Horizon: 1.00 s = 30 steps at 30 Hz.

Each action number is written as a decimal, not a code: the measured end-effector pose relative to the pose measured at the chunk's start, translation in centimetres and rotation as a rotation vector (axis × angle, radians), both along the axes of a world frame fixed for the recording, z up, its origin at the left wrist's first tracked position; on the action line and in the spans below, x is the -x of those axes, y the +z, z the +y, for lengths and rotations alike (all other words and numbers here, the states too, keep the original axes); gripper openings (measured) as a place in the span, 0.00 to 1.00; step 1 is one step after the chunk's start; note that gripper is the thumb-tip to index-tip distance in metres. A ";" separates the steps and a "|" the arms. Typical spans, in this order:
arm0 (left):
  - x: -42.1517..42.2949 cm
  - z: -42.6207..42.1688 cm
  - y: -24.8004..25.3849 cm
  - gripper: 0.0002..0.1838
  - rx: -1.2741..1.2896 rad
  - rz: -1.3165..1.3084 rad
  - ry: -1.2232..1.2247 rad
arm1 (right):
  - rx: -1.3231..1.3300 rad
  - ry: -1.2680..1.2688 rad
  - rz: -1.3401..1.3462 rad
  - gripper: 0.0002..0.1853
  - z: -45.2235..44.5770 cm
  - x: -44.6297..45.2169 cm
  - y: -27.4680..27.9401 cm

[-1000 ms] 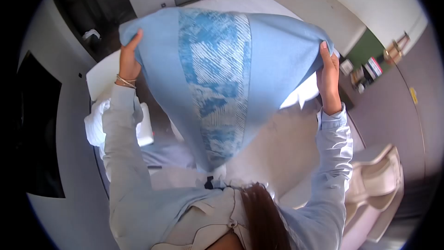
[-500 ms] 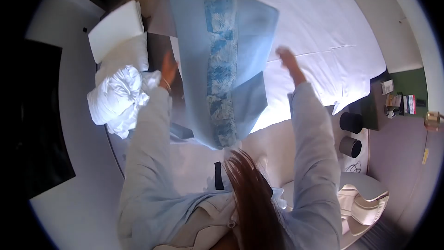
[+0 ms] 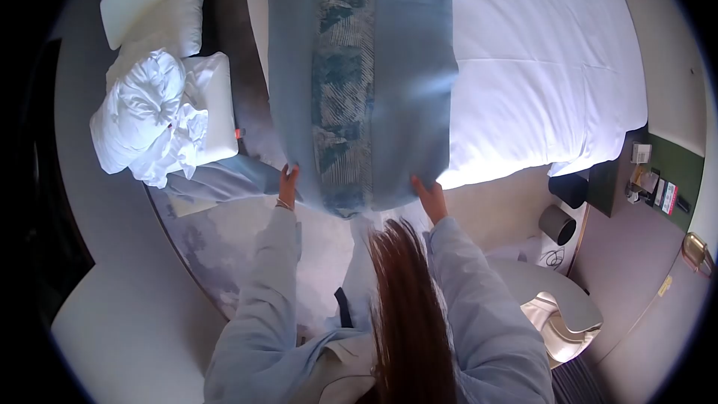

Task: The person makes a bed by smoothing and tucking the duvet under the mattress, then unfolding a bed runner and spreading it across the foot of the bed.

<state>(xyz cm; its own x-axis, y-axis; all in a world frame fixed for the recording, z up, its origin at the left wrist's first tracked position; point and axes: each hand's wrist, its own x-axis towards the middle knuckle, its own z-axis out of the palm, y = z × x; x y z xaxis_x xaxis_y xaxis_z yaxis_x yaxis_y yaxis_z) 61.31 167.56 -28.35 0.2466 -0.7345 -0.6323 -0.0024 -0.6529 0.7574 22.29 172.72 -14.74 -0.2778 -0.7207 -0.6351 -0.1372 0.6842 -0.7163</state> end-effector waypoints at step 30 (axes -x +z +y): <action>27.9 -37.0 50.8 0.34 0.920 0.288 -0.393 | 0.987 -0.404 -0.607 0.19 -31.1 27.8 36.3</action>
